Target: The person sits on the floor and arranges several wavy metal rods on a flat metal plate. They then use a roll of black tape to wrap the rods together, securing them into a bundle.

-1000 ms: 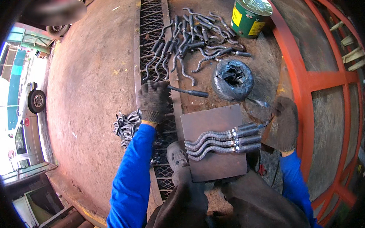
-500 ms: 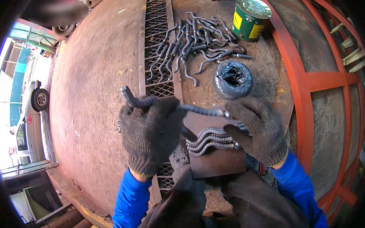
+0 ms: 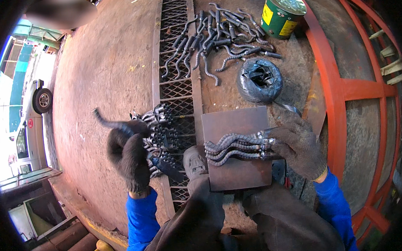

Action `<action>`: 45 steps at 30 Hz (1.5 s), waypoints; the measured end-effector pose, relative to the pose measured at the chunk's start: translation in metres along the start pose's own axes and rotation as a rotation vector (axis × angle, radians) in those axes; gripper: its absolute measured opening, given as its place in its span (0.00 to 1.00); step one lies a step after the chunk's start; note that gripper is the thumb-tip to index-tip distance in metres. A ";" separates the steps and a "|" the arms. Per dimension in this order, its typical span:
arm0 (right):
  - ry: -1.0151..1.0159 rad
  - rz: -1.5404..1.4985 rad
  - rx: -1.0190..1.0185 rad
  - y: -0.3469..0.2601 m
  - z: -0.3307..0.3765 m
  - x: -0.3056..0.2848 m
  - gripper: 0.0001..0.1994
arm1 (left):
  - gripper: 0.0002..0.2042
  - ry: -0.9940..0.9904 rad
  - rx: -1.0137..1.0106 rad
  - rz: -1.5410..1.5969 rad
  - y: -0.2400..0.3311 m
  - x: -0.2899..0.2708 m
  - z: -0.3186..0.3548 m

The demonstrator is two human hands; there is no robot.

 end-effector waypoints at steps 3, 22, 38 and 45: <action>0.005 0.005 -0.040 -0.001 -0.007 0.011 0.15 | 0.10 -0.052 -0.281 0.175 -0.011 0.029 0.004; -0.015 -0.134 -0.018 0.012 -0.011 0.023 0.17 | 0.05 -0.107 -0.523 0.144 -0.043 0.029 0.023; -0.115 -0.129 -0.007 0.018 -0.016 0.021 0.16 | 0.07 -0.137 -0.498 0.187 -0.042 0.035 0.026; -0.150 -0.166 -0.013 0.019 -0.018 0.019 0.16 | 0.03 -0.166 -0.515 0.240 -0.046 0.036 0.028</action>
Point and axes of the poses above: each hand's wrist, its own z-axis away from the middle knuckle, its own x-axis out of the palm, y = z × x, the point moved 3 cm from there along -z, towards the middle knuckle, and after that the axes turned 4 degrees about -x, right-handed, at the moved point
